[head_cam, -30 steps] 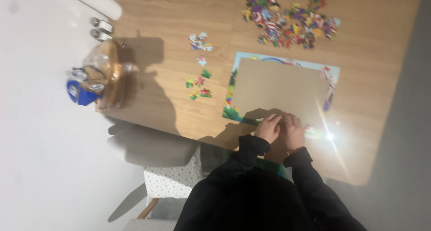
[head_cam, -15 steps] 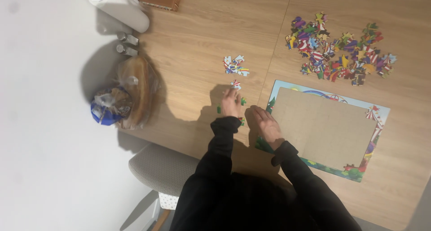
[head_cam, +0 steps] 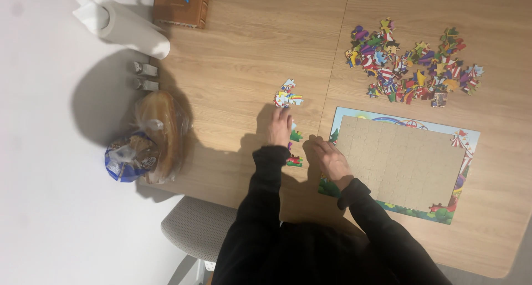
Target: The person assembles a jigsaw puzzle on a wooden table, picking up pieces, rotating them, and placing them into the puzzle board. The person works on the border and inner sections, gradually completing more of the puzzle.
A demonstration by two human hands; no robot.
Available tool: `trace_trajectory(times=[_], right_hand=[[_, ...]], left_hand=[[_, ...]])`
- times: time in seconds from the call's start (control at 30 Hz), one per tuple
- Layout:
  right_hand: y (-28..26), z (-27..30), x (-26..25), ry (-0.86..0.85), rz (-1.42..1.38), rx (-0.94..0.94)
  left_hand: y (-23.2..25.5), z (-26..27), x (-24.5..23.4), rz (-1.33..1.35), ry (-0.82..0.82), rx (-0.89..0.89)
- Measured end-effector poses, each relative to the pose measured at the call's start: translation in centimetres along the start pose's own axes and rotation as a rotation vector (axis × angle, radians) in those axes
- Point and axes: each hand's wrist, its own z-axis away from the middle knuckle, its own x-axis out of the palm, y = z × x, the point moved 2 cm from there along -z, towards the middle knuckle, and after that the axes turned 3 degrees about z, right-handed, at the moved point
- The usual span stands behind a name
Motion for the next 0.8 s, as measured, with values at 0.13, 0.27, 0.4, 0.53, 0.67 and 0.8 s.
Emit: trace_trajectory(times=[0.13,0.27,0.4,0.53,0.67,0.8], right_hand=[[0.7,0.3,2.0,0.003,-0.039,0.035],[1.0,0.3,2.2,0.005,-0.020,0.017],[1.1,0.3,2.3,-0.011,-0.034,0.046],[0.7,-0.2,1.7,0.003,-0.020,0.062],[0.7,-1.1,0.7,-0.006,-0.096,0.098],[1.0,-2.7,0.8,-0.011,-0.389,0.306]], left_hand=[[-2.1,1.3,2.1,-0.019,0.021,0.034],[-1.7,-2.0,0.0,0.107,0.151,-0.126],[1.4,-6.2,-4.0,0.063,-0.003,-0.130],[-0.5,-6.2,-0.8,0.109,-0.128,-0.148],[-1.7,-4.0,1.5,0.177,-0.217,-0.210],[-2.0,-0.8,3.6,0.238,-0.250,-0.326]])
